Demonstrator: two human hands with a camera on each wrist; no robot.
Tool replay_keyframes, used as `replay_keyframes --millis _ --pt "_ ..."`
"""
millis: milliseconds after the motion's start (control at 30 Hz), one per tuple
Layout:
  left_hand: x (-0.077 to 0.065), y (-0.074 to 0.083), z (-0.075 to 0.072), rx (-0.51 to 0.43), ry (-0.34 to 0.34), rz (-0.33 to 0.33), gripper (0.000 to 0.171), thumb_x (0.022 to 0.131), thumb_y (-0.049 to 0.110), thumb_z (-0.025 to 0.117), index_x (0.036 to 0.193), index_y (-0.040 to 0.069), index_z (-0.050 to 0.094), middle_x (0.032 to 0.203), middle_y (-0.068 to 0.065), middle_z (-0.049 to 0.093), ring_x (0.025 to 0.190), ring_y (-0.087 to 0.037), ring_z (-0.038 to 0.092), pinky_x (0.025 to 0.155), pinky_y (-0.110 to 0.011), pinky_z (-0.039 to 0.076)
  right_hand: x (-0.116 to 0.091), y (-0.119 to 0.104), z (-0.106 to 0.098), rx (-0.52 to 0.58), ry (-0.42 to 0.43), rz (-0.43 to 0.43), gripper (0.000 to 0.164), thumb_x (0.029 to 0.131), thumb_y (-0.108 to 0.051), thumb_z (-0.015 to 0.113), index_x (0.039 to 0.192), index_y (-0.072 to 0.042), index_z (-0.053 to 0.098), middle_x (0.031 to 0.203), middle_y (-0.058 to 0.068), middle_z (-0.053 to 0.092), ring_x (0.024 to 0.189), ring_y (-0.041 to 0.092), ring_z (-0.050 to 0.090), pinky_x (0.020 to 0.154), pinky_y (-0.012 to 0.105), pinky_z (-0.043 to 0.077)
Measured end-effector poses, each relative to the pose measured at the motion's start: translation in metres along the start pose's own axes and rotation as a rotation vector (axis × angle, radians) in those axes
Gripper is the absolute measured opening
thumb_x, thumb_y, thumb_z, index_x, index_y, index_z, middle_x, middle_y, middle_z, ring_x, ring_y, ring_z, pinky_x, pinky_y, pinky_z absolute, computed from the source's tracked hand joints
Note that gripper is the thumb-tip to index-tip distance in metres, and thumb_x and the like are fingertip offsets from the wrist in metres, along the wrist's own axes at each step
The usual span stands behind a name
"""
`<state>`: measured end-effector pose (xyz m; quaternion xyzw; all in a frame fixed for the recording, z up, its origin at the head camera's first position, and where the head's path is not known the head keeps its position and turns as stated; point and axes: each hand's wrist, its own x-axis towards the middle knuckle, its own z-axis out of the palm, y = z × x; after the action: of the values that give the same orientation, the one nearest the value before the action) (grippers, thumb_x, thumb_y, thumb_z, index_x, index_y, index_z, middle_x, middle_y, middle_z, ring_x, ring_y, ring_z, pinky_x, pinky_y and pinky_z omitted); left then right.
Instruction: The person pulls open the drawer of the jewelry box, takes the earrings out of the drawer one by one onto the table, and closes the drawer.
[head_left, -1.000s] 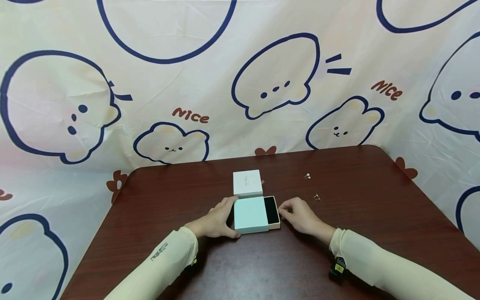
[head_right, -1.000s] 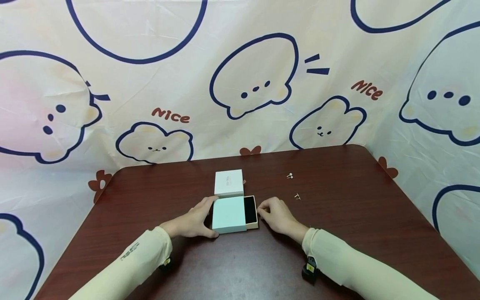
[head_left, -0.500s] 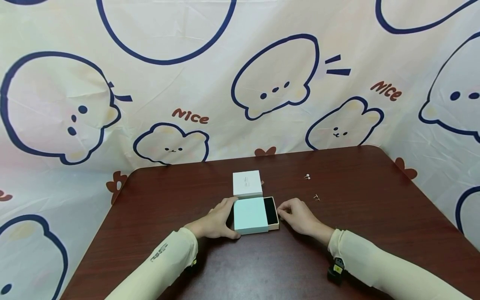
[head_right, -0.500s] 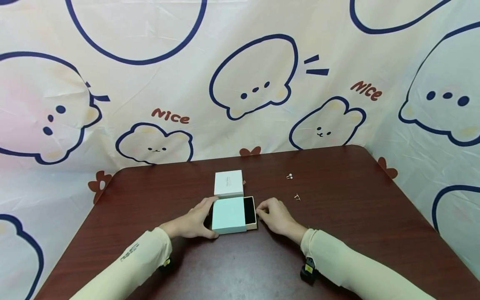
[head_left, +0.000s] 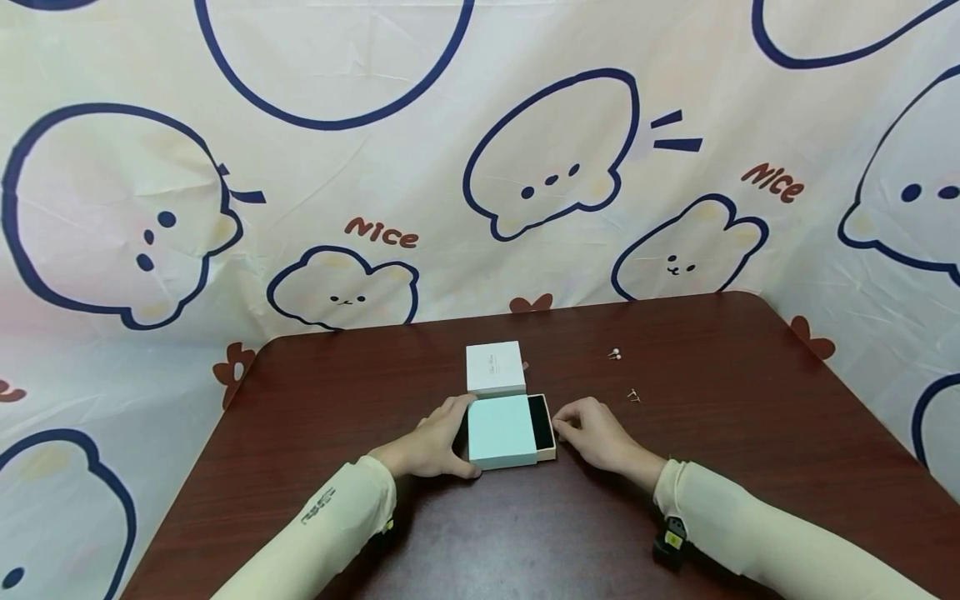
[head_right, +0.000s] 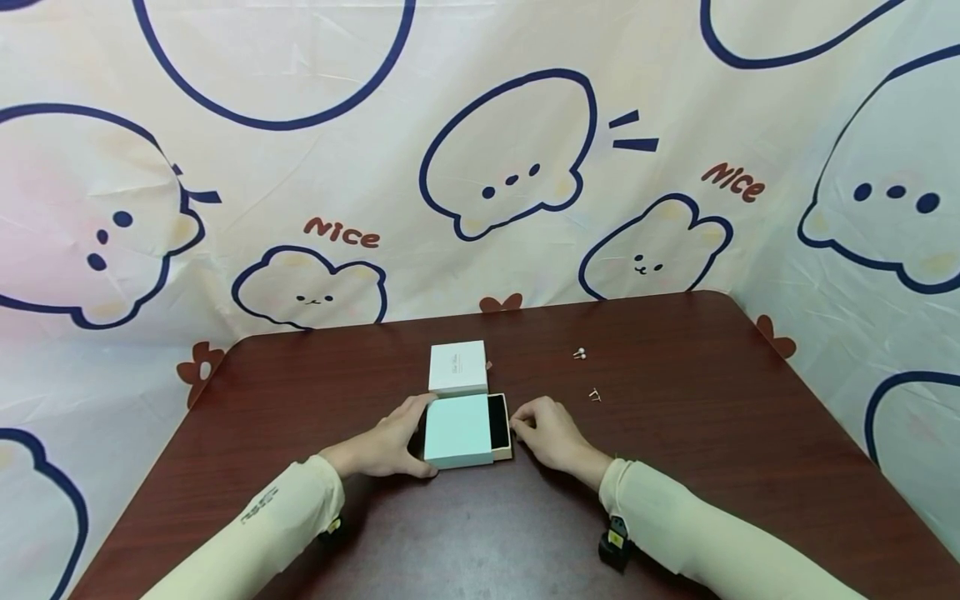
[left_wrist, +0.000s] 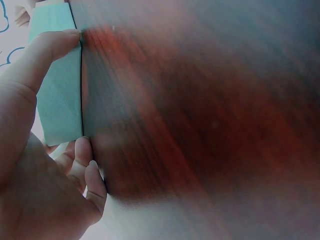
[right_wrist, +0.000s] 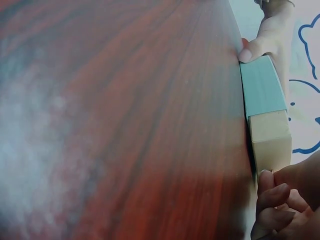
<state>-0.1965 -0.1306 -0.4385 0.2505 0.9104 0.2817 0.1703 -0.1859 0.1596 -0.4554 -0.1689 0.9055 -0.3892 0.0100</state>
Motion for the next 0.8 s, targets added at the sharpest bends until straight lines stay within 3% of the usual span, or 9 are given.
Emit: replay_keyframes --millis 800 --pt "-0.0002 0.0002 0.0001 0.007 0.001 0.007 0.111 0.076 0.033 0.088 0.159 0.006 0.019 0.155 -0.019 0.033 0.145 -0.037 0.035 0.109 -0.069 0.029 0.0044 -0.0039 0.0069 0.015 -0.014 -0.008 0.018 0.097 -0.005 0.062 0.09 -0.005 0.079 0.075 -0.001 0.073 0.069 0.005 0.062 0.068 0.024 0.049"
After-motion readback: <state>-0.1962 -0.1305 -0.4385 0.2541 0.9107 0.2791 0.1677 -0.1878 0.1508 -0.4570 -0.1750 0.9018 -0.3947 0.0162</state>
